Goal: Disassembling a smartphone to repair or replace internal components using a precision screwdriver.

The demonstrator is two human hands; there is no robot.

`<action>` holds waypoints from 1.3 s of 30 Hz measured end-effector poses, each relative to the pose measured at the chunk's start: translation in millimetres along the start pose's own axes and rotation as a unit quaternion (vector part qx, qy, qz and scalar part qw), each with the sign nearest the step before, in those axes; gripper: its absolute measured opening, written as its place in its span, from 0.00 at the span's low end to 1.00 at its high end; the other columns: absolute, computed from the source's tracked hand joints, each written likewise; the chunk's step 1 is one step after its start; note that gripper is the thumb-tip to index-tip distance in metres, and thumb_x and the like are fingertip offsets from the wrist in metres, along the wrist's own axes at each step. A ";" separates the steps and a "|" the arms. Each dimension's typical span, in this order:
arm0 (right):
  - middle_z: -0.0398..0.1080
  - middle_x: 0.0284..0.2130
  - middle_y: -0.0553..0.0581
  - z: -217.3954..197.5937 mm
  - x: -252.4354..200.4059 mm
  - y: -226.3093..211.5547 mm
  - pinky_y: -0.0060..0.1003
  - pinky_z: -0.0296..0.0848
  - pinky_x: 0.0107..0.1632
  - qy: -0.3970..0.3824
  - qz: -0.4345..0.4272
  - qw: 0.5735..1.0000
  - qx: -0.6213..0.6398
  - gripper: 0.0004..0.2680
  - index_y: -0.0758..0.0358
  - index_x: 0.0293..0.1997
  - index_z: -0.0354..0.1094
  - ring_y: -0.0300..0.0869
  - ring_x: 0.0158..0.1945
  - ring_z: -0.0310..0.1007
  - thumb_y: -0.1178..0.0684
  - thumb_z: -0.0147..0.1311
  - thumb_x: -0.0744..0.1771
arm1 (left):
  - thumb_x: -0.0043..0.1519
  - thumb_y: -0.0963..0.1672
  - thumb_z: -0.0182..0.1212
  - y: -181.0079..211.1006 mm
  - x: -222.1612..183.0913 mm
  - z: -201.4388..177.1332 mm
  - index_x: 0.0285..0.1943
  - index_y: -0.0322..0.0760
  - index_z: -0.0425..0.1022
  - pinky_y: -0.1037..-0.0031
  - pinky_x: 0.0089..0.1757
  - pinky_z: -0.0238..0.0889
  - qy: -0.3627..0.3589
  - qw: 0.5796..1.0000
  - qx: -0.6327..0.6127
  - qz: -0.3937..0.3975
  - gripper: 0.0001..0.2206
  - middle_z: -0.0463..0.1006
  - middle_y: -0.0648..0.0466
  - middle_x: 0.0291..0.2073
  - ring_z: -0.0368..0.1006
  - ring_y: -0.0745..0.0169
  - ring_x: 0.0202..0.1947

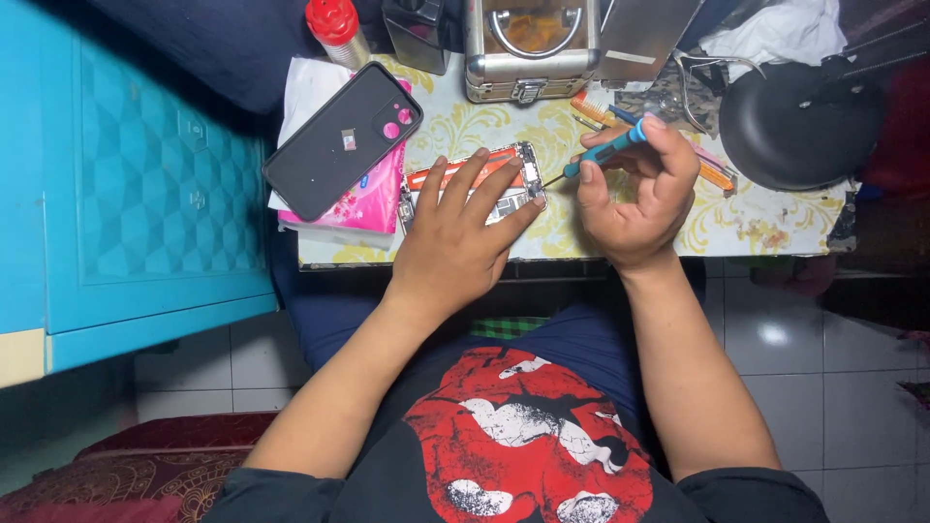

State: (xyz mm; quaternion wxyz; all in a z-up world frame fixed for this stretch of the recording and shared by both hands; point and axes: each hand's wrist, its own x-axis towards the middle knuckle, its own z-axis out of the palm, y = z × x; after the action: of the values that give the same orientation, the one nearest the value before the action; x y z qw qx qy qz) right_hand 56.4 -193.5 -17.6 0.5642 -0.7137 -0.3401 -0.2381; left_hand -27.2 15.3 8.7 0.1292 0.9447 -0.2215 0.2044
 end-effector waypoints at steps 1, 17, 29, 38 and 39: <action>0.69 0.43 0.76 0.7 0.1 1.0 0.43 0.80 0.49 0.000 0.000 1.000 0.001 0.19 0.64 0.67 0.46 0.58 0.46 0.79 0.64 0.55 0.71 | 0.59 0.43 0.65 -0.4 0.8 -0.7 0.62 0.54 0.76 0.40 0.60 0.58 0.000 1.000 0.001 0.000 0.21 0.71 0.49 0.65 0.65 0.38 0.66; 0.73 0.44 0.77 2.0 3.3 -2.5 0.43 0.82 0.48 -0.025 -0.060 0.996 -0.059 0.17 0.68 0.67 0.49 0.57 0.43 0.82 0.63 0.54 0.72 | 0.57 0.43 0.64 0.3 -0.4 0.7 0.64 0.57 0.73 0.39 0.60 0.58 -0.002 1.000 0.008 -0.003 0.23 0.71 0.50 0.64 0.66 0.39 0.66; 0.72 0.40 0.64 -1.8 15.9 5.2 0.44 0.73 0.41 -0.001 -0.094 0.992 -0.087 0.13 0.65 0.55 0.63 0.52 0.34 0.72 0.57 0.65 0.70 | 0.57 0.42 0.63 1.7 0.8 -1.2 0.62 0.57 0.75 0.41 0.59 0.59 0.008 1.000 0.015 -0.001 0.22 0.74 0.51 0.59 0.68 0.40 0.65; 0.74 0.36 0.74 5.8 22.8 11.9 0.50 0.77 0.36 0.005 -0.128 0.991 0.033 0.12 0.73 0.52 0.64 0.60 0.34 0.77 0.60 0.64 0.68 | 0.66 0.44 0.54 4.4 -2.8 14.8 0.57 0.55 0.78 0.36 0.59 0.55 0.049 0.999 -0.009 -0.019 0.13 0.74 0.48 0.57 0.64 0.37 0.67; 0.74 0.34 0.72 5.1 22.0 15.3 0.48 0.76 0.36 0.017 -0.129 0.991 0.012 0.12 0.73 0.52 0.65 0.58 0.33 0.76 0.61 0.64 0.68 | 0.66 0.44 0.54 3.9 -2.0 13.9 0.57 0.55 0.78 0.36 0.59 0.55 0.050 0.999 -0.007 -0.018 0.13 0.74 0.48 0.57 0.65 0.37 0.67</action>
State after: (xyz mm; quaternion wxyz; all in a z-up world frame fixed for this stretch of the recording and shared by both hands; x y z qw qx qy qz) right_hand 82.2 -185.8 -12.8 0.5434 -0.6524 -0.4226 -0.3171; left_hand -26.1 7.9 -3.9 0.1504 0.9361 -0.1995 0.2477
